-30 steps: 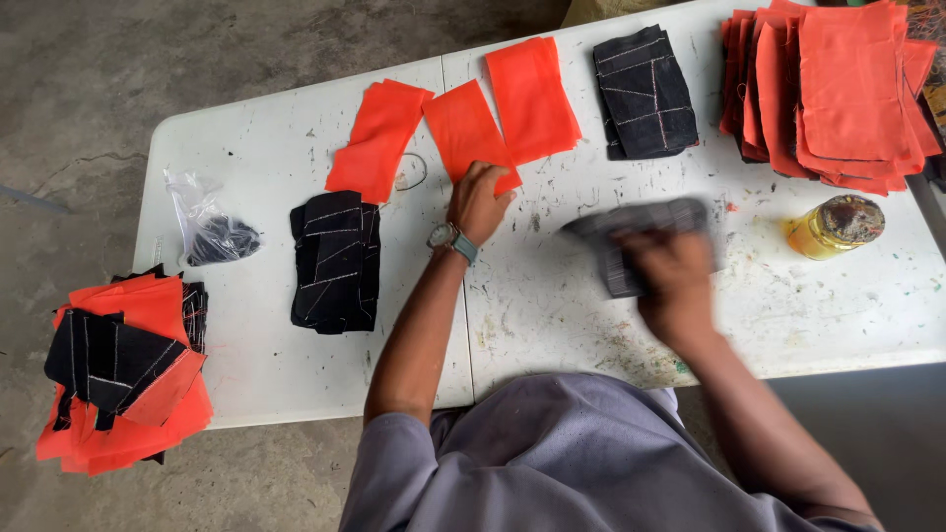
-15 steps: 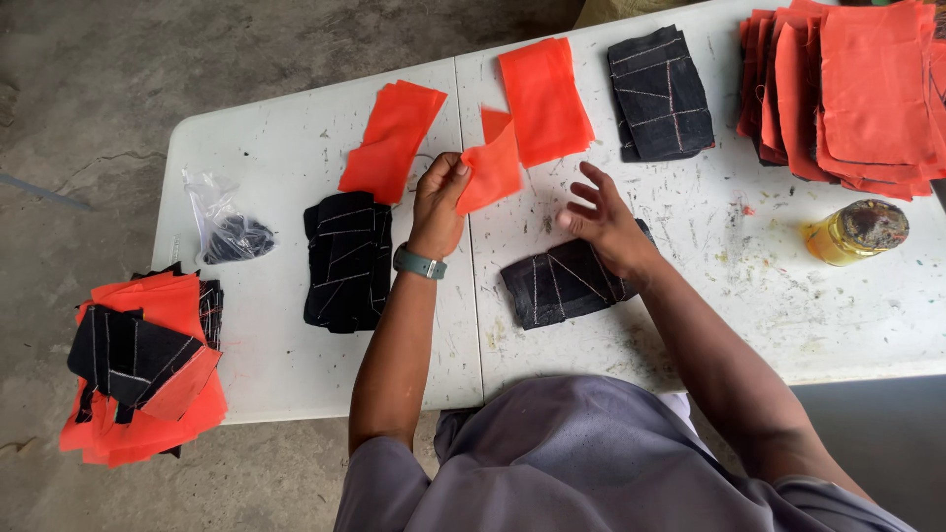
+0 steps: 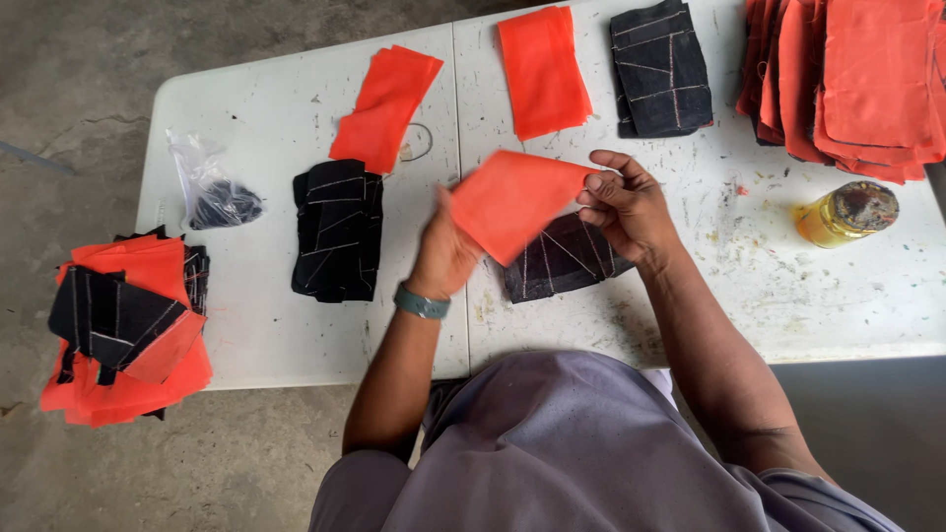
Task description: The person repeatedly applies glue from a small jar to orange fabric pieces using a brush, then places a black fabric piece on top and presses it down. The person continues this process with multiple fabric pieces on a white table.
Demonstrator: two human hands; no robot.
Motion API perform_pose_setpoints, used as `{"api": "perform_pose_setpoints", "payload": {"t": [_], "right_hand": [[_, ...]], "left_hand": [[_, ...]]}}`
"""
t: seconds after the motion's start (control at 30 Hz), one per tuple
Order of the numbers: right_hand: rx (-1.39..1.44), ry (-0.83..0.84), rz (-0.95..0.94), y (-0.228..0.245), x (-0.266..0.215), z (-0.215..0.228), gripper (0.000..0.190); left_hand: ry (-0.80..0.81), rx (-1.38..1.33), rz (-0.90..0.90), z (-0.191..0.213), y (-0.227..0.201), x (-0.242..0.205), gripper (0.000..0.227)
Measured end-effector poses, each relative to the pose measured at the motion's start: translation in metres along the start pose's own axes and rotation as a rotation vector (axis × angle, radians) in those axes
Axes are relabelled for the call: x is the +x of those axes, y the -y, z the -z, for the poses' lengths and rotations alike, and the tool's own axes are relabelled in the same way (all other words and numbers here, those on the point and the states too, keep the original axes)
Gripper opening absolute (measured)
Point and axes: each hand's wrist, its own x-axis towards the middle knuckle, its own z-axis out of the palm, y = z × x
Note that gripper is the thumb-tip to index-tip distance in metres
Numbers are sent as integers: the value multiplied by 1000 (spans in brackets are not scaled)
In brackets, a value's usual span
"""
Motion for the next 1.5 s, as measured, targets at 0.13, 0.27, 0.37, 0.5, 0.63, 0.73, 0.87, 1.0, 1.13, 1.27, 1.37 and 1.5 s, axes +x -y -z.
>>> {"api": "perform_pose_setpoints", "payload": {"t": [0.13, 0.27, 0.37, 0.5, 0.63, 0.73, 0.87, 1.0, 1.13, 1.27, 1.37, 1.5], "right_hand": [[-90, 16, 104, 8, -19, 16, 25], [-23, -88, 131, 7, -31, 31, 17], [27, -169, 147, 10, -27, 39, 20], [9, -143, 162, 13, -27, 42, 44], [-42, -190, 10, 10, -31, 34, 52], [-112, -194, -4, 6, -33, 28, 49], [-186, -174, -4, 1, -31, 32, 41], [-118, -244, -20, 0, -24, 39, 34], [-52, -249, 39, 0, -26, 45, 33], [-249, -179, 199, 18, -31, 47, 44], [-366, -189, 184, 42, -37, 47, 49], [-726, -173, 130, 58, -50, 45, 59]], "left_hand": [[-15, 223, -36, 11, 74, -8, 54], [-21, 358, 156, 25, 122, -4, 48], [47, 504, 247, 34, 117, -2, 45], [-9, 611, 74, 56, 84, 1, 29], [-158, 268, -97, 74, 79, 6, 17], [-215, 268, -107, 81, 85, 15, 23], [-171, 396, -283, 82, 73, 41, 29], [-151, 334, -156, 63, 54, 51, 36], [-46, 581, -17, 42, 55, 31, 62], [-78, 709, -54, 35, 45, 22, 48], [-157, 774, -41, 34, 35, 19, 44], [-212, 941, 31, 30, 38, 8, 46]]}}
